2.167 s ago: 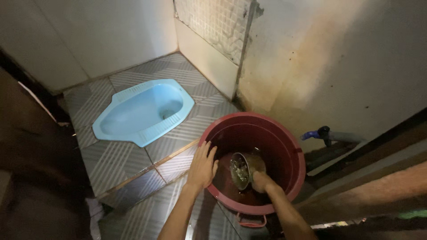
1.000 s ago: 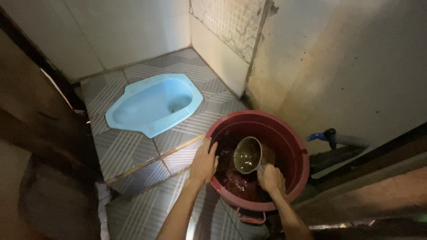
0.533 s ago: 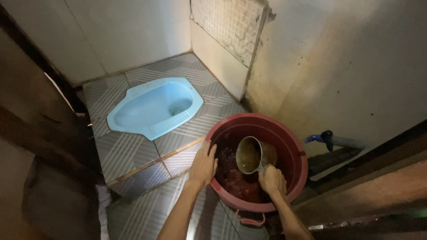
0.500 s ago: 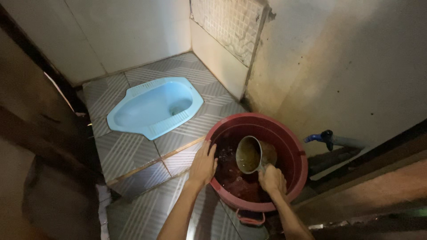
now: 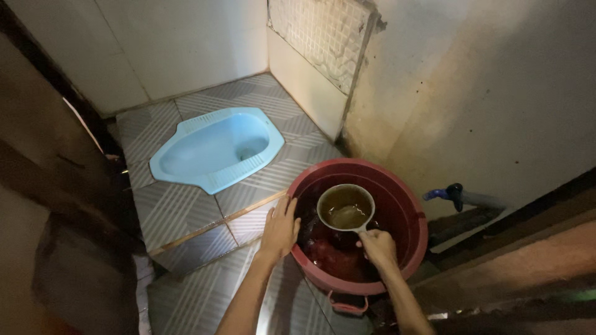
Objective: The person mixes detergent with water in a plastic cup and uses a toothbrush to scrub the surface of a blue squat toilet.
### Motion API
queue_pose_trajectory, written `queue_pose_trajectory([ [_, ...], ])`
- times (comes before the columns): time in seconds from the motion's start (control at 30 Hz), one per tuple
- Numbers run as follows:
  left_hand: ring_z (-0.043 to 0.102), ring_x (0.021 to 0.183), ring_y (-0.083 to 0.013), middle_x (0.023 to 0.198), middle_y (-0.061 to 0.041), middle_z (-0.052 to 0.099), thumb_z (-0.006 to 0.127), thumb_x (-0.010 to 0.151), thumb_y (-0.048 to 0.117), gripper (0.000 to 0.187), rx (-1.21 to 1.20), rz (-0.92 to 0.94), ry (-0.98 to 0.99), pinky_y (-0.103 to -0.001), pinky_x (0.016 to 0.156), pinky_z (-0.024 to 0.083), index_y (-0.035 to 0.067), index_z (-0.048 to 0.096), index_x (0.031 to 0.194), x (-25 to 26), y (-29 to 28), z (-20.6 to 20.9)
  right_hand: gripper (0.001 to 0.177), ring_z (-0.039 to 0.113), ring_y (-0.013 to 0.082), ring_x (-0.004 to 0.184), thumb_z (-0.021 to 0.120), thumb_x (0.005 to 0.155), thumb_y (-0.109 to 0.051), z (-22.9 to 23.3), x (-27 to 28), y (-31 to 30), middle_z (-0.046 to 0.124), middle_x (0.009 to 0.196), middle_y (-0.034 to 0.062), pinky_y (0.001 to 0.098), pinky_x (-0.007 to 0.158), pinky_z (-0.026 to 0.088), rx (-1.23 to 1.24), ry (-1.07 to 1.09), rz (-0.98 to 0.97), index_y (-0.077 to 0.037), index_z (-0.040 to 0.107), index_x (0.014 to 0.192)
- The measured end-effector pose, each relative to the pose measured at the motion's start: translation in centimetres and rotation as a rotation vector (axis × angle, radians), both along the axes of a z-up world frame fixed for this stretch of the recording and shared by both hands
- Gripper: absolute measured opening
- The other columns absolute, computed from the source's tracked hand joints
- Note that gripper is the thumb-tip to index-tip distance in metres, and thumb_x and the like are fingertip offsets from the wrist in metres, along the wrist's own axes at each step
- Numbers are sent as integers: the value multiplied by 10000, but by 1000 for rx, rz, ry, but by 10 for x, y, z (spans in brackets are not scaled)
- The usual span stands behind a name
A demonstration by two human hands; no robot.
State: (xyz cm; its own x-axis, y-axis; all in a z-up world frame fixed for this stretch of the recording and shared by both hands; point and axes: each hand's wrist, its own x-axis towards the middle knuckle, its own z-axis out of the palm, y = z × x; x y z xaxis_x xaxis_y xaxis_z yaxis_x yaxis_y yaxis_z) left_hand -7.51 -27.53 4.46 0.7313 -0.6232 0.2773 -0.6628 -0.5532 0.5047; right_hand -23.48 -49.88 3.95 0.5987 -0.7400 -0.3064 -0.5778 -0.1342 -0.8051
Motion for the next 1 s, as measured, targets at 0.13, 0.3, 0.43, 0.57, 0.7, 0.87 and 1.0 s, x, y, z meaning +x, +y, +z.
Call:
queue_pose_trajectory([
  [0.13, 443, 1380, -409, 1507, -226, 448, 581, 951, 187, 550, -138, 4, 52, -469, 1144, 371, 18, 445, 1456, 4, 5, 11, 330, 516, 133, 473, 672, 925, -260, 5, -3, 4, 621, 608, 57, 310, 456, 399, 97, -124, -12, 39, 721, 794],
  [0.3, 455, 1347, -479, 1490, -299, 453, 558, 977, 154, 544, -294, 6, 20, -500, 1130, 371, -25, 430, 1474, 19, 12, 7, 187, 533, 79, 483, 624, 908, -193, 36, 0, 14, 655, 647, 23, 262, 444, 406, 149, -331, 64, -42, 727, 864],
  [0.43, 464, 1372, -462, 1505, -279, 469, 545, 1001, 177, 505, -311, 27, -60, -487, 1151, 381, -4, 452, 1463, 35, 25, 6, 211, 449, 79, 457, 598, 948, -142, 79, 4, 27, 604, 660, 23, 272, 420, 332, 162, -276, 101, 22, 701, 863],
  [0.57, 448, 1356, -460, 1511, -268, 453, 562, 979, 191, 538, -231, 79, -4, -500, 1123, 372, 10, 439, 1469, 40, 58, 29, 212, 399, 86, 424, 593, 954, -131, 114, 14, 57, 582, 646, 27, 280, 391, 285, 223, -340, 153, 40, 683, 866],
  [0.7, 449, 1348, -444, 1539, -230, 436, 549, 980, 185, 527, -179, 173, 73, -499, 1103, 385, 57, 441, 1480, 37, 101, 66, 197, 373, 81, 417, 588, 949, -128, 138, 28, 89, 558, 645, 15, 275, 389, 260, 307, -345, 189, 22, 704, 895],
  [0.87, 461, 1357, -426, 1556, -209, 428, 553, 951, 182, 553, -163, 260, 28, -490, 1105, 400, 69, 442, 1481, 37, 147, 85, 188, 418, 87, 423, 587, 940, -110, 150, 45, 123, 595, 666, 35, 272, 396, 306, 305, -321, 277, 37, 702, 920],
  [1.0, 430, 1391, -429, 1555, -222, 421, 543, 990, 191, 516, -191, 336, -8, -490, 1137, 364, 51, 448, 1477, 26, 180, 84, 183, 367, 87, 418, 586, 946, -111, 138, 54, 140, 580, 690, 41, 270, 387, 244, 380, -340, 356, 44, 683, 941],
])
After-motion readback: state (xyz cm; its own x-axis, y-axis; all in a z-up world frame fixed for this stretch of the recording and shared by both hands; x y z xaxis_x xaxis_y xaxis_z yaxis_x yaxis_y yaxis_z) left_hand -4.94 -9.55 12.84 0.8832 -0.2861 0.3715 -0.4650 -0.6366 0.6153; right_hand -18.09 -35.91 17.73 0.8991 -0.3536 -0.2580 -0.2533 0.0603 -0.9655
